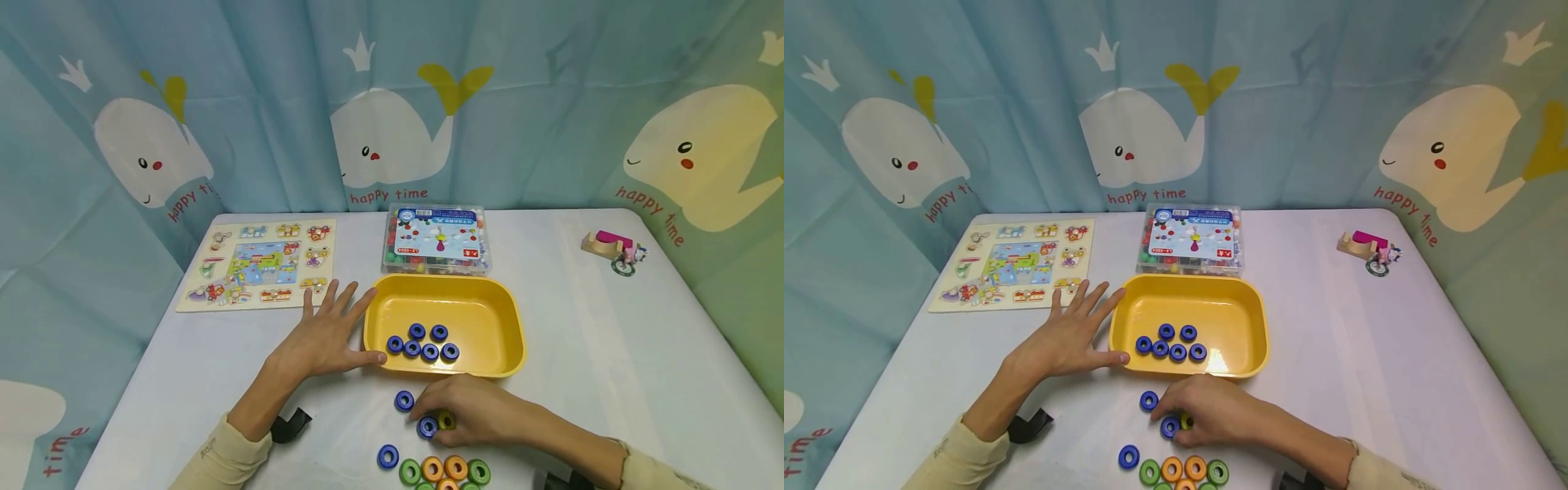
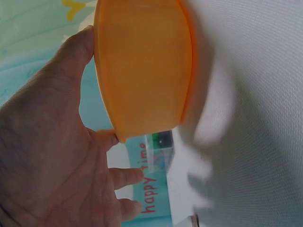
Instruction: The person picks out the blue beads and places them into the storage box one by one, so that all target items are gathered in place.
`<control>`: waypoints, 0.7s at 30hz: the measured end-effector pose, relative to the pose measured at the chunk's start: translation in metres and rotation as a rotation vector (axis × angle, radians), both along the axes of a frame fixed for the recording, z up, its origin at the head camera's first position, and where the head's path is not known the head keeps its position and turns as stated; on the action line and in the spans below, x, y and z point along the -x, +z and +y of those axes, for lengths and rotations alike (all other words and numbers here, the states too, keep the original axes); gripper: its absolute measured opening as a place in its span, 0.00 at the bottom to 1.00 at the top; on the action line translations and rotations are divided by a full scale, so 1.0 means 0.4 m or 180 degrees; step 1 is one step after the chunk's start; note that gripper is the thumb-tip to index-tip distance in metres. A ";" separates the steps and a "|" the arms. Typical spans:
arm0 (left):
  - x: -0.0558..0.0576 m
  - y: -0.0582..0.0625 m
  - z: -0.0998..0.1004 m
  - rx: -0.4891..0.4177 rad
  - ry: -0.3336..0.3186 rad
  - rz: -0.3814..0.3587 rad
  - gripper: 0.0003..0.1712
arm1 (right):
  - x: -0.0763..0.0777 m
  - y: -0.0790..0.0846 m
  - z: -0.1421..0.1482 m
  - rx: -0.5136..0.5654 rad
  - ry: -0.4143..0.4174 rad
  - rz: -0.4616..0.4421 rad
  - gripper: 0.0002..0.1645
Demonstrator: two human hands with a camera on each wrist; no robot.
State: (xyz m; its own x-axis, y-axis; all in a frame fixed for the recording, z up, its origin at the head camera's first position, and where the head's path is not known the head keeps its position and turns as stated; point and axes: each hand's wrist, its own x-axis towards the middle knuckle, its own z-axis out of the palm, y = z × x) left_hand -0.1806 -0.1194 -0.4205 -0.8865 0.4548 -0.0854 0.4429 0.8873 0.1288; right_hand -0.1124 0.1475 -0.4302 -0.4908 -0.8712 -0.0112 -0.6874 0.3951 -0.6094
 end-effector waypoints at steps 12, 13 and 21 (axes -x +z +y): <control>-0.001 0.002 0.002 0.0003 -0.0012 0.0004 0.61 | 0.001 -0.022 0.001 -0.0024 0.0137 0.0124 0.22; -0.001 0.002 0.003 0.0006 -0.0009 -0.0001 0.60 | 0.001 -0.023 0.002 -0.0026 0.0132 0.0118 0.22; -0.001 0.002 0.002 -0.0034 0.0003 -0.0028 0.60 | 0.000 -0.029 0.008 0.0002 0.0101 0.0104 0.23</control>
State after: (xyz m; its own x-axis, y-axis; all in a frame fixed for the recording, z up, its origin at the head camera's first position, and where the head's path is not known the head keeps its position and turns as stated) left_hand -0.1803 -0.1185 -0.4196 -0.8861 0.4550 -0.0883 0.4409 0.8863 0.1421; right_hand -0.1126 0.1508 -0.4419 -0.4631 -0.8863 0.0051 -0.7191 0.3724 -0.5868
